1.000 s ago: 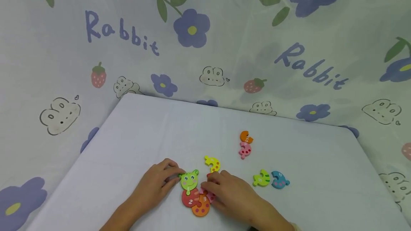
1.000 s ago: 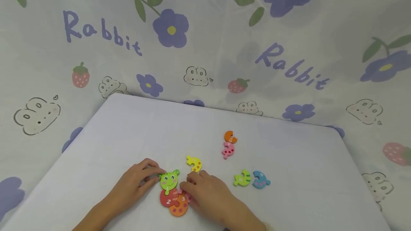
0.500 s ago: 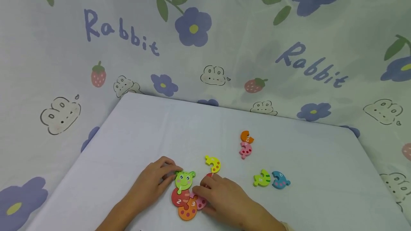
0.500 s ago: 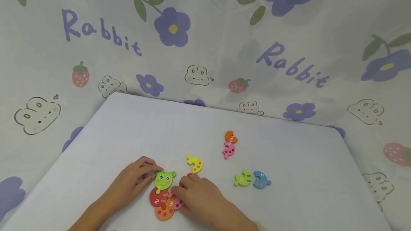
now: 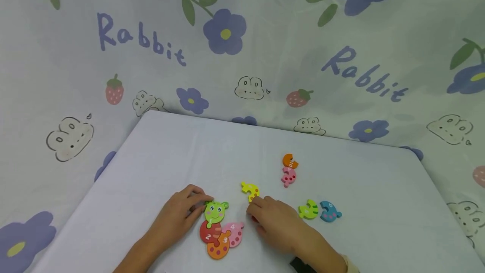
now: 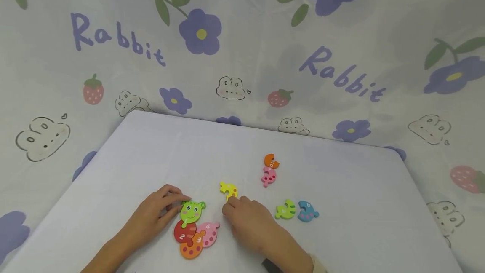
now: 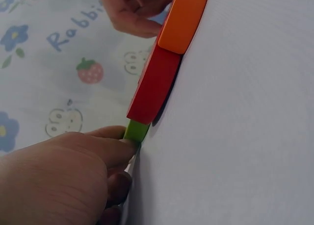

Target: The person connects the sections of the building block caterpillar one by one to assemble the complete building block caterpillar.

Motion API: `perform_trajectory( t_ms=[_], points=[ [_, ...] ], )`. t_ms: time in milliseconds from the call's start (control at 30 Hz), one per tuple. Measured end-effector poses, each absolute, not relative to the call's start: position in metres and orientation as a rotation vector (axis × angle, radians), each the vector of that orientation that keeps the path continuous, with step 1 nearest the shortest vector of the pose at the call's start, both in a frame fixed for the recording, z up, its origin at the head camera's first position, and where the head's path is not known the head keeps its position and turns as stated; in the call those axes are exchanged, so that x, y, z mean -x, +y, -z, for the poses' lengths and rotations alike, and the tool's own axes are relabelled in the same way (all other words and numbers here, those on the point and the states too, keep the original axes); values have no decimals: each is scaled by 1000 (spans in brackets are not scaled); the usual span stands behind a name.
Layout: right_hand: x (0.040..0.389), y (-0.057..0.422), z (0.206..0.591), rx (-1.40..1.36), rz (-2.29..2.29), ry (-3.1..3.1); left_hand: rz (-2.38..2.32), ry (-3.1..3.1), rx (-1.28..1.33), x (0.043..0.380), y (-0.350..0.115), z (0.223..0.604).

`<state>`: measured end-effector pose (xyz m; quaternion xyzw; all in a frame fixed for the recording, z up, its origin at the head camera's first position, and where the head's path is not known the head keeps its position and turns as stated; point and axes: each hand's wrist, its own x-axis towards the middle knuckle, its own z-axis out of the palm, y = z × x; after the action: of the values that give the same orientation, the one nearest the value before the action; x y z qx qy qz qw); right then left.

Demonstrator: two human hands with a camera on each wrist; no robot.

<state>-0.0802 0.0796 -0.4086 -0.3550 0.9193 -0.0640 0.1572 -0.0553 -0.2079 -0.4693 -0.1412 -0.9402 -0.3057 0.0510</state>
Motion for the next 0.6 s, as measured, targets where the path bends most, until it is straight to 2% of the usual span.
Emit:
perform_trajectory(
  t_ms=[333,600],
  points=[
    [92,94,405,878,290,2614,995,-2793,449,55,-209,473],
    [98,107,409,867,329,2653,836,-2823,536,49,-196,470]
  ],
)
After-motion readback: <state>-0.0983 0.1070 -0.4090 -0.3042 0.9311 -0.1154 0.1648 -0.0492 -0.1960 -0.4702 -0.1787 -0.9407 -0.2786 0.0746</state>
